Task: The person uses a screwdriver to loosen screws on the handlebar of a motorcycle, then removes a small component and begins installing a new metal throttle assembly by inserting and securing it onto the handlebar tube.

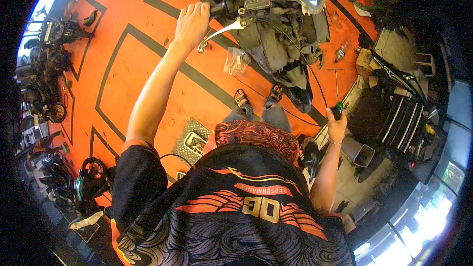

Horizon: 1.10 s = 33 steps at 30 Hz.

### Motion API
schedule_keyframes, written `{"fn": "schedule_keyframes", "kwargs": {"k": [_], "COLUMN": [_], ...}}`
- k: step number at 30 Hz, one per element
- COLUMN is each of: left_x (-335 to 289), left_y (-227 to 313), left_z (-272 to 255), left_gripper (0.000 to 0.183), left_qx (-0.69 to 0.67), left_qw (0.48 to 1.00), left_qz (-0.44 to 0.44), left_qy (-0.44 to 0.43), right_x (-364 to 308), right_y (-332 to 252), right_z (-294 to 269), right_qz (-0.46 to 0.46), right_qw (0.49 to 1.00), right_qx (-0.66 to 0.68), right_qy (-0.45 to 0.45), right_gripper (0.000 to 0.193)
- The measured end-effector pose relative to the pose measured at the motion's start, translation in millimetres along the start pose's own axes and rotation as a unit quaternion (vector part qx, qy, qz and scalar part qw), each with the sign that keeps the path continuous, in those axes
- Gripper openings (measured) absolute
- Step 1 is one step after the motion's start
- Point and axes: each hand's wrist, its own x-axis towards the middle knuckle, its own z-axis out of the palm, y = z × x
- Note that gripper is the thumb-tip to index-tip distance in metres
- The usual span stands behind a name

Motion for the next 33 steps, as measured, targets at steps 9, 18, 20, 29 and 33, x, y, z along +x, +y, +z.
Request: {"fn": "schedule_keyframes", "kwargs": {"k": [9,18,20,29,33], "left_x": [26.3,-6.8,-1.9,-48.8,-149.4], "left_y": [-15.0,5.2,-0.2,79.5,228.4], "left_z": [-9.4,13.5,10.1,-16.9,1.6], "left_gripper": [0.044,0.029,0.034,0.044,0.028], "left_qx": [-0.198,0.034,-0.053,-0.238,-0.337], "left_qw": [0.96,0.999,0.998,0.924,0.93], "left_qz": [-0.051,-0.011,-0.009,-0.136,-0.029], "left_qy": [-0.191,0.015,-0.011,0.267,0.144], "right_x": [-27.9,-60.9,-71.6,-135.8,-150.0], "right_y": [-10.2,2.7,29.1,88.9,62.7], "right_z": [-5.1,-15.1,-23.9,-61.1,-73.3], "right_qz": [0.036,0.105,0.067,0.042,0.088], "right_qw": [0.998,0.982,0.985,0.993,0.982], "right_qx": [0.04,0.053,-0.006,-0.059,0.161], "right_qy": [-0.02,-0.148,-0.161,-0.092,-0.049], "right_gripper": [0.024,0.029,0.035,0.032,0.023]}}
